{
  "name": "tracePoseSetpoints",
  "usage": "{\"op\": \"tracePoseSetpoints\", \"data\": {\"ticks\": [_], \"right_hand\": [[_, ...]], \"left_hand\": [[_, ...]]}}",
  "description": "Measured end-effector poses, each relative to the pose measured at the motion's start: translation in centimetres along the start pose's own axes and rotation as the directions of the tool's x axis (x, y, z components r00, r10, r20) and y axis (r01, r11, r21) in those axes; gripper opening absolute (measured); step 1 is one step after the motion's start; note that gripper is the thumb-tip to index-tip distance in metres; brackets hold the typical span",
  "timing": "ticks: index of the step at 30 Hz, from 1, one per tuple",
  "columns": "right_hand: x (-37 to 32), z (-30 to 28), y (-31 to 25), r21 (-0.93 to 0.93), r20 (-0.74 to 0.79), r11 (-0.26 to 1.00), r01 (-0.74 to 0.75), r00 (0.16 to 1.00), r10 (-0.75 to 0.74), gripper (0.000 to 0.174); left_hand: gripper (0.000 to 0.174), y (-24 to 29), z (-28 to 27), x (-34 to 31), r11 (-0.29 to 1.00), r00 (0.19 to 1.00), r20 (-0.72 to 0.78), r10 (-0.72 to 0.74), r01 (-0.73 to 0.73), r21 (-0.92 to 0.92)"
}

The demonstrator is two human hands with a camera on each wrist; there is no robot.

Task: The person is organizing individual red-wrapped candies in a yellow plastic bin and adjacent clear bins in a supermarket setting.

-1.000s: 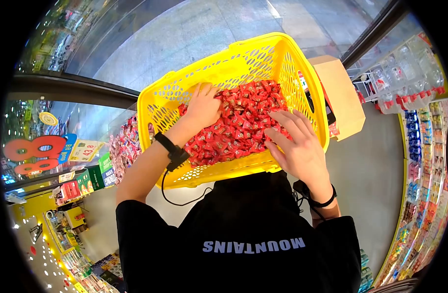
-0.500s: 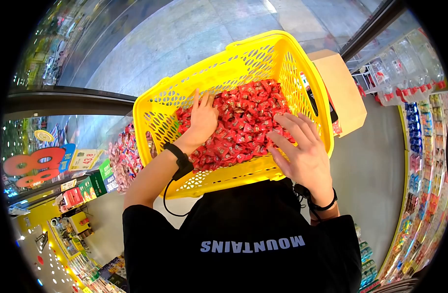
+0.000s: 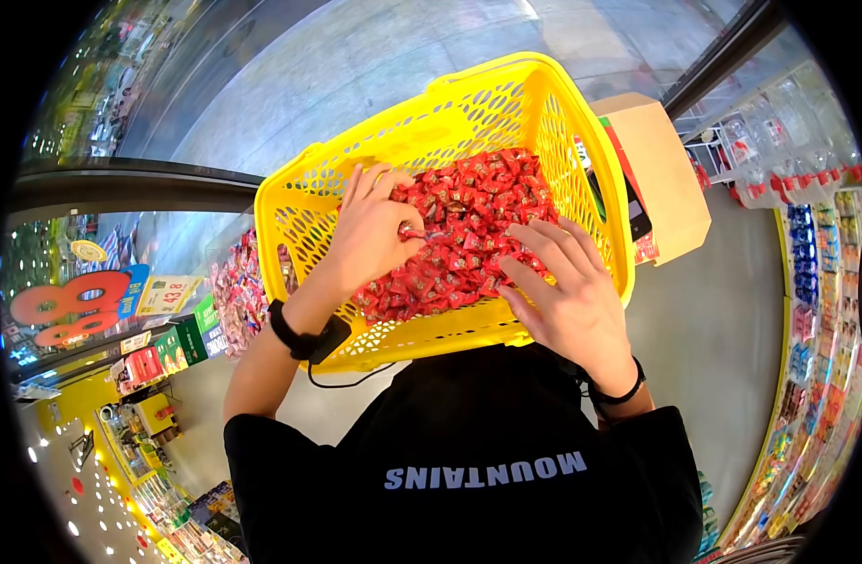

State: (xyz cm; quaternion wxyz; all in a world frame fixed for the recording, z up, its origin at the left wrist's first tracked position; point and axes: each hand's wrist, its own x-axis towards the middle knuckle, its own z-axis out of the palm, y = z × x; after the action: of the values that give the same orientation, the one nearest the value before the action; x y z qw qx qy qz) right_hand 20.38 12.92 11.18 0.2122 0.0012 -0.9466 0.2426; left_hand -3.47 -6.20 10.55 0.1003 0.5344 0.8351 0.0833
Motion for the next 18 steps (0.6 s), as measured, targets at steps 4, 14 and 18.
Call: {"op": "tracePoseSetpoints", "data": {"ticks": [4,14,18], "right_hand": [[0.2,0.0,-0.2,0.005,0.035,0.999,-0.037,0.999,0.037,0.028],[0.7,0.0,-0.1,0.043,0.059,0.997,0.069,0.996,-0.071,0.021],[0.8,0.0,-0.1,0.038,0.01,0.997,0.071,0.997,-0.071,0.019]], "left_hand": [[0.014,3.2,-1.2,-2.1,0.988,0.998,-0.008,0.063,-0.063,-0.141],[0.022,7.1,-2.3,-3.5,0.959,0.977,-0.162,0.141,-0.175,-0.222],[0.026,6.6,-1.9,-3.2,0.96,0.975,-0.152,0.16,-0.19,-0.205]]}}
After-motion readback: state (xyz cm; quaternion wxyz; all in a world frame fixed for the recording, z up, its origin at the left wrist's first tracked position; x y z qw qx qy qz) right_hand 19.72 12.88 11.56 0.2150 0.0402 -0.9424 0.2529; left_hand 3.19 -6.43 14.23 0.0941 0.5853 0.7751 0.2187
